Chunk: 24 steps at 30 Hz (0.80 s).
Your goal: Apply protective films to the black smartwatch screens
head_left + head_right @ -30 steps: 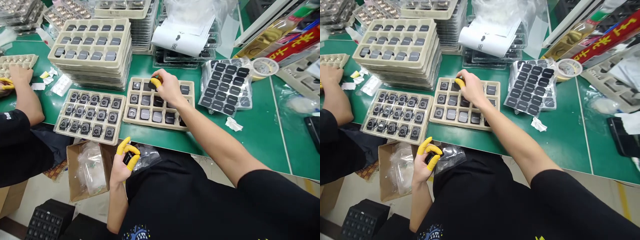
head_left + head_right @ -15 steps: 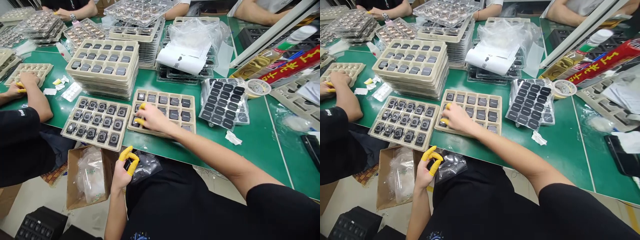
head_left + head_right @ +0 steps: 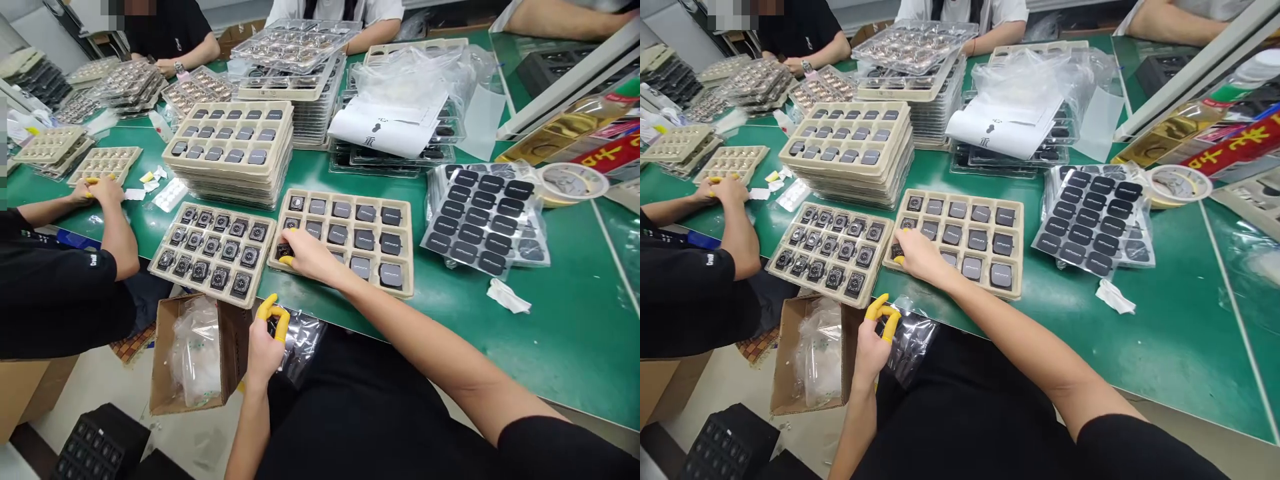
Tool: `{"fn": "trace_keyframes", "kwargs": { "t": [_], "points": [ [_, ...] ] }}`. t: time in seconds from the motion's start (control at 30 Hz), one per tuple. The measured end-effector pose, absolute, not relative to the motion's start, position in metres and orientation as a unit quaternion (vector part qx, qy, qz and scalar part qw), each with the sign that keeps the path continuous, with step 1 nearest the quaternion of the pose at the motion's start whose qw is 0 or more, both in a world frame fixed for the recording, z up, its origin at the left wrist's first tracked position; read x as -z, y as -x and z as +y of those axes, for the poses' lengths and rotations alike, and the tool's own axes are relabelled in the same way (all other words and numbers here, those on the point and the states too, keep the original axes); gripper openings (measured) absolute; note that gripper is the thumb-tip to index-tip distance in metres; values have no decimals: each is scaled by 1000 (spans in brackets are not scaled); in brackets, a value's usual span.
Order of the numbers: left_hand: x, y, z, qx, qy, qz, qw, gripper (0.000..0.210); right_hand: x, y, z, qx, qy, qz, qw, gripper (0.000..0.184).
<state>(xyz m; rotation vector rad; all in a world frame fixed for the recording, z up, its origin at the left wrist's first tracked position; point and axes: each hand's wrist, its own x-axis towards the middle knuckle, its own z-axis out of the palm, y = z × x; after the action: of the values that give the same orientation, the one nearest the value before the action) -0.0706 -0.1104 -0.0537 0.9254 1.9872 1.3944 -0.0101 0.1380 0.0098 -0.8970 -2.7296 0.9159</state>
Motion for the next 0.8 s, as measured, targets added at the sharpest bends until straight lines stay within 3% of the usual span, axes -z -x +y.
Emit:
{"fn": "trace_keyframes", "kwargs": {
  "t": [0.2,0.4,0.57,0.63,0.8],
  "points": [
    [42,65,-100,-480,-406,745,222,45,-19,-25,100,-412,291,-852,138,28],
    [46,52,-98,-421,-535,730,59,38,-6,-63,42,-515,284,-795,151,15],
    [51,48,-102,-379,-560,737,7,25,14,-71,31,-573,274,-759,140,25],
    [47,48,-105,-393,-530,749,57,24,18,-75,33,-578,258,-760,149,26],
    [31,49,-113,-452,-395,719,350,43,23,-87,36,-532,204,-790,224,21]
  ]
}}
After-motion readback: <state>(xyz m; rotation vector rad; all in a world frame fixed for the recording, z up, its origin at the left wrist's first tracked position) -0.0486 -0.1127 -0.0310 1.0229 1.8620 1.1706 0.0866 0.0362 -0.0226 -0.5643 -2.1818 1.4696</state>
